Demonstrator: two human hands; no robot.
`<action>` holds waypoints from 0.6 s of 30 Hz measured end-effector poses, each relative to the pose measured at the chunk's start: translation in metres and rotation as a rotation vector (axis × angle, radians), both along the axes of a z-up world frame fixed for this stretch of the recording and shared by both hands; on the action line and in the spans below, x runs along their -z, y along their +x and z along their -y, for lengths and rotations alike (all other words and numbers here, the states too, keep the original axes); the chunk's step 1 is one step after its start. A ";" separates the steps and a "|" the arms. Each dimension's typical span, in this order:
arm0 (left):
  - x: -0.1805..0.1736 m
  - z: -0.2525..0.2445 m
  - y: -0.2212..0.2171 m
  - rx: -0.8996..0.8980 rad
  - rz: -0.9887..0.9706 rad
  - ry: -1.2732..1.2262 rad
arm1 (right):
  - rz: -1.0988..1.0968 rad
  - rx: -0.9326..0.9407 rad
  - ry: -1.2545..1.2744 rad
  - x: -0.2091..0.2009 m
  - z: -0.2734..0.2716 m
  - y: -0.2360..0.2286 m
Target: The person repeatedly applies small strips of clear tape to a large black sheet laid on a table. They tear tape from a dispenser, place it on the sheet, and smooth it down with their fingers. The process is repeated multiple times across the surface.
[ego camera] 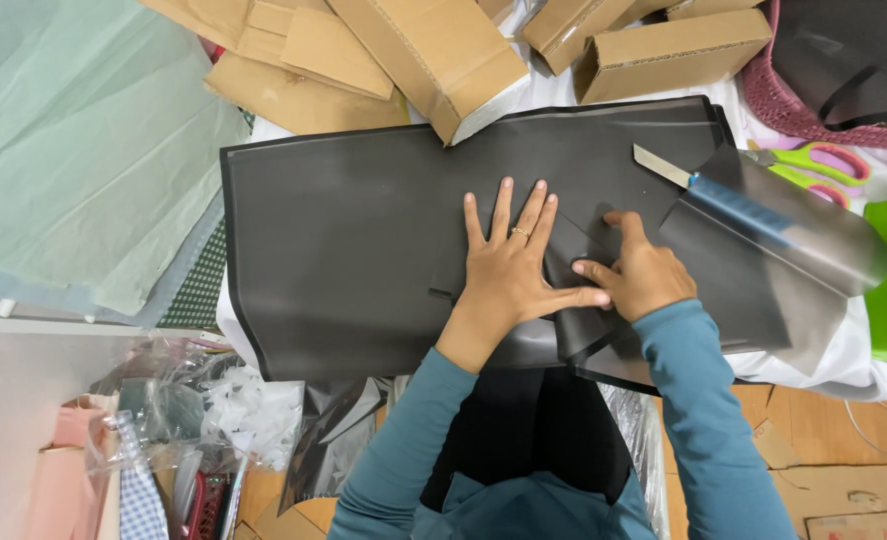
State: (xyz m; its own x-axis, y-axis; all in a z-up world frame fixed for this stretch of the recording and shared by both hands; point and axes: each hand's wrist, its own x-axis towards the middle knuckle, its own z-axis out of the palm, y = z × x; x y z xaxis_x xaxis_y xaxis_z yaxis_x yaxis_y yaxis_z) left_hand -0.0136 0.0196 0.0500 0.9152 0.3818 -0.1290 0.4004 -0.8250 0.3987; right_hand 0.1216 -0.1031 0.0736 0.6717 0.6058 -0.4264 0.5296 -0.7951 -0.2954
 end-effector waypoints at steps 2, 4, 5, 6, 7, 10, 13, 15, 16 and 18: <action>-0.002 0.000 0.003 -0.032 -0.006 -0.048 | -0.002 -0.018 -0.059 0.003 0.004 0.002; 0.005 0.001 0.004 -0.052 0.043 -0.044 | 0.006 -0.037 -0.075 -0.015 0.006 -0.006; 0.009 0.002 0.004 -0.073 0.089 -0.039 | 0.011 -0.055 -0.091 -0.023 0.008 -0.011; 0.007 0.003 0.005 -0.072 0.089 -0.039 | 0.011 -0.054 -0.092 -0.026 0.013 -0.012; 0.006 0.003 0.005 -0.077 0.056 -0.025 | 0.048 -0.090 -0.139 -0.029 0.015 -0.014; 0.016 0.005 0.005 -0.097 0.110 0.052 | 0.150 -0.156 -0.199 -0.032 0.025 -0.020; 0.042 0.007 0.005 -0.116 0.327 0.203 | 0.250 -0.167 -0.057 -0.022 0.051 -0.011; 0.048 0.007 0.005 -0.126 0.462 0.289 | 0.291 -0.154 0.097 -0.007 0.071 0.004; 0.045 0.007 0.004 -0.129 0.505 0.295 | 0.261 -0.167 0.139 0.004 0.081 0.013; 0.041 0.007 0.003 -0.113 0.556 0.300 | 0.239 -0.161 0.183 0.027 0.102 0.026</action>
State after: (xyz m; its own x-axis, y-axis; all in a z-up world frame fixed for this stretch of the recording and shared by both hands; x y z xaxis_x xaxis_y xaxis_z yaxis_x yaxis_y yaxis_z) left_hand -0.0109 0.0124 0.0094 0.7663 0.4256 0.4813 0.2915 -0.8979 0.3300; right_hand 0.1481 -0.2048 0.0465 0.6290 0.7642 -0.1427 0.7155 -0.6409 -0.2782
